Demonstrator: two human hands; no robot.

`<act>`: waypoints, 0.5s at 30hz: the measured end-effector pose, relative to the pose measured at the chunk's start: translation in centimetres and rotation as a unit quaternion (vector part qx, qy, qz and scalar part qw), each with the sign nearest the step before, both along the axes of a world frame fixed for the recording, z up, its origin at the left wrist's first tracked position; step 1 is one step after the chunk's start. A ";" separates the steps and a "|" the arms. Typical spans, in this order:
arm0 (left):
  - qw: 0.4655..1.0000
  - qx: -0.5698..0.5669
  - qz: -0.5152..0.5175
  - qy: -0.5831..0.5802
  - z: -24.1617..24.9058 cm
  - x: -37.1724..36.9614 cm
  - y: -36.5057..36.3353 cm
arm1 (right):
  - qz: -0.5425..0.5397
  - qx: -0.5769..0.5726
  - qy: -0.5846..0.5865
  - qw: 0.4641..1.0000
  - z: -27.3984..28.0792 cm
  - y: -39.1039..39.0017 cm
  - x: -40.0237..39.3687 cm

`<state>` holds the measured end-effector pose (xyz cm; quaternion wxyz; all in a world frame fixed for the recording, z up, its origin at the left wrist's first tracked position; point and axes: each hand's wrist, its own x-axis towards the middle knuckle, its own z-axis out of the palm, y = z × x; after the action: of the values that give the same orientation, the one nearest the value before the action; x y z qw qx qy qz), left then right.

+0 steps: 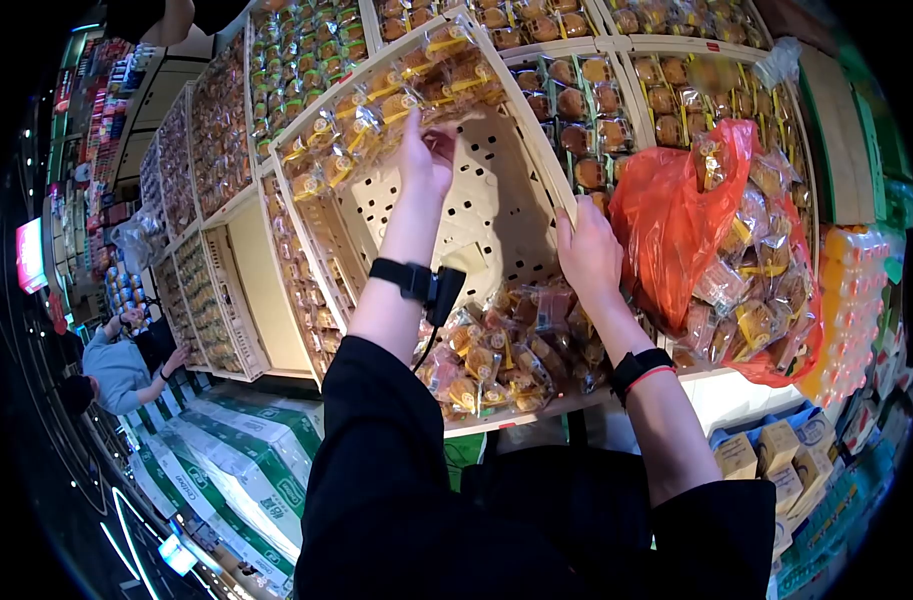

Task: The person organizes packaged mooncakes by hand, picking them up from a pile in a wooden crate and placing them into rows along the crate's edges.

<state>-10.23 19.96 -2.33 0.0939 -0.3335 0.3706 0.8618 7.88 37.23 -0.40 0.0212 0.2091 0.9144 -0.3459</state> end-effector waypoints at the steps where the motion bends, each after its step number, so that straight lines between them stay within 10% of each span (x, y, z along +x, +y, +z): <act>1: 1.000 0.000 0.000 0.001 0.4 0.7 0.6 | -0.002 0.005 -0.001 1.000 0.0 0.0 0.0; 2: 0.956 -0.258 -0.089 0.109 0.8 1.5 1.2 | -0.003 0.005 -0.001 1.000 0.0 0.1 -0.1; 4: 0.685 -0.640 -0.228 0.264 3.2 3.0 1.5 | 0.001 0.000 -0.004 1.000 -0.1 0.1 0.0; 5: 0.685 -0.640 -0.229 0.262 2.7 3.0 0.8 | 0.001 -0.001 -0.007 1.000 -0.1 0.1 0.2; 7: 0.392 -0.815 -0.258 0.340 0.7 2.2 -0.8 | 0.002 -0.004 0.000 1.000 -0.1 0.1 0.0; 15: 0.419 -0.771 -0.316 0.361 1.6 1.1 -3.4 | 0.004 -0.004 -0.019 1.000 0.1 0.1 -0.1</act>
<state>-9.18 16.51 -0.68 -0.0795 0.2158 0.9590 0.1657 7.80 37.29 -0.31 0.0411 0.2118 0.9133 -0.3454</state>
